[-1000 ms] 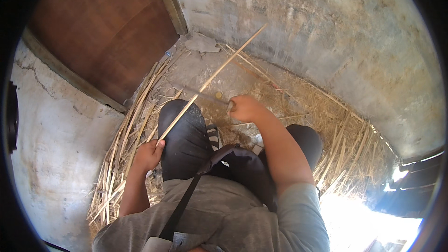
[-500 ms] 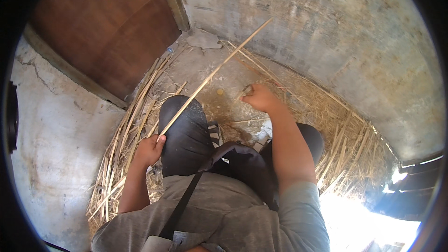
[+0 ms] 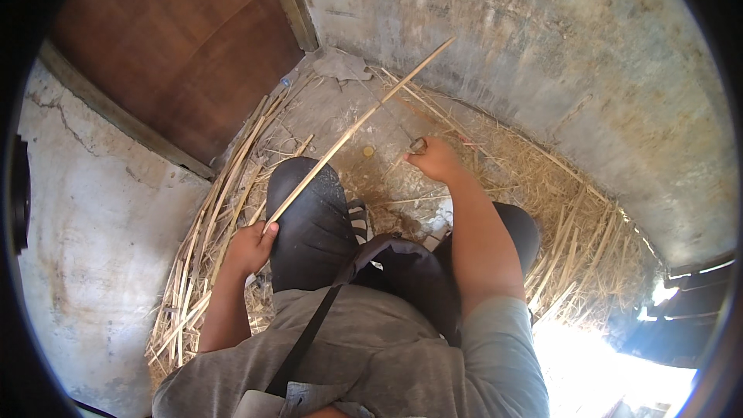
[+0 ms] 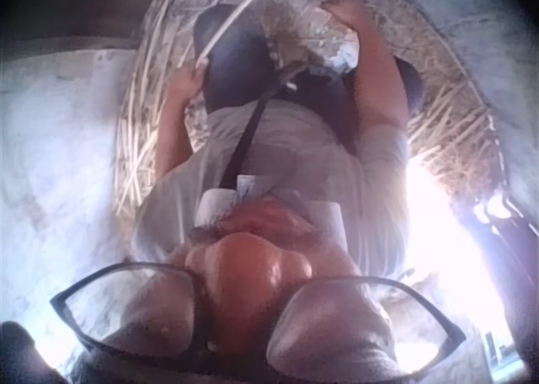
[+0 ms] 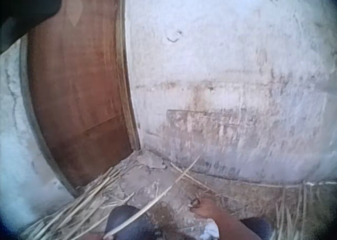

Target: The person sits on the floor and uses a knife to sharpen a long, thin bamboo stick. They hold the stick against their leg and repeatedly scrape the blade along its length to create a point.

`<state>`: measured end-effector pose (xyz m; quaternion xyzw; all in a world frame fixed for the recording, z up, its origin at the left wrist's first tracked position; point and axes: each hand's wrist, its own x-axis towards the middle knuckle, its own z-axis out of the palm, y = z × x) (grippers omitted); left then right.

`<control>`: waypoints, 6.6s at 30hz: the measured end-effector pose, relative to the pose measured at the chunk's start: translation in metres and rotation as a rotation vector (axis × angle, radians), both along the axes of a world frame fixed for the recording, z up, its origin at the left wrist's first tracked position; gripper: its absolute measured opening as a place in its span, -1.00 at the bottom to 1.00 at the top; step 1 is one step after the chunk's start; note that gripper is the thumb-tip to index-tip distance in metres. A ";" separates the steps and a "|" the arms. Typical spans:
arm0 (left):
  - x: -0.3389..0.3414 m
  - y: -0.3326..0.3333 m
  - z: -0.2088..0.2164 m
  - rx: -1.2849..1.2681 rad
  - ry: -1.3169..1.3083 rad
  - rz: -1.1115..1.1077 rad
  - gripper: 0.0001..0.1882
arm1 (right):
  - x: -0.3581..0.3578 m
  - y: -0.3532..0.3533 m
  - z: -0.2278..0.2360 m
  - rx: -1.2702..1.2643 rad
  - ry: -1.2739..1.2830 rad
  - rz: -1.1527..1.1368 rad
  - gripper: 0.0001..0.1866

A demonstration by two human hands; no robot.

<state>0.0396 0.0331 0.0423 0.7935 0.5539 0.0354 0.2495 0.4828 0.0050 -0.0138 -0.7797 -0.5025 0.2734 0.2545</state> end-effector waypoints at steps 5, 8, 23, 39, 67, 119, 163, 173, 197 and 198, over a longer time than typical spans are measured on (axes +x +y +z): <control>-0.004 0.002 -0.010 0.033 0.010 -0.013 -0.40 | -0.014 -0.004 0.009 -0.009 -0.068 0.147 -0.36; -0.004 0.000 -0.007 0.046 0.012 -0.013 -0.40 | -0.040 -0.001 0.012 -0.047 -0.144 0.368 -0.42; -0.001 0.000 -0.007 0.030 -0.016 0.001 -0.40 | -0.019 -0.006 0.013 0.034 -0.023 0.106 -0.40; 0.000 -0.001 -0.008 0.075 -0.009 -0.014 -0.41 | -0.016 0.001 -0.002 -0.017 -0.050 0.108 -0.45; -0.002 0.000 -0.014 0.045 -0.023 0.005 -0.40 | -0.025 -0.002 0.007 0.065 -0.060 0.189 -0.41; -0.002 0.002 -0.013 0.016 -0.009 0.013 -0.36 | -0.002 -0.002 0.002 0.045 -0.112 0.044 -0.41; -0.031 0.006 0.002 -0.025 0.015 -0.024 -0.28 | -0.004 -0.005 -0.007 0.228 -0.317 0.133 -0.53; -0.041 0.009 -0.002 -0.326 -0.031 -0.012 -0.14 | -0.004 -0.004 0.007 0.032 -0.212 0.130 -0.56; -0.017 -0.016 -0.017 0.141 0.034 0.005 -0.43 | -0.027 -0.006 0.021 0.070 -0.244 0.261 -0.58; -0.018 -0.017 -0.016 0.156 0.032 -0.009 -0.43 | -0.035 -0.006 0.025 0.022 -0.222 0.319 -0.59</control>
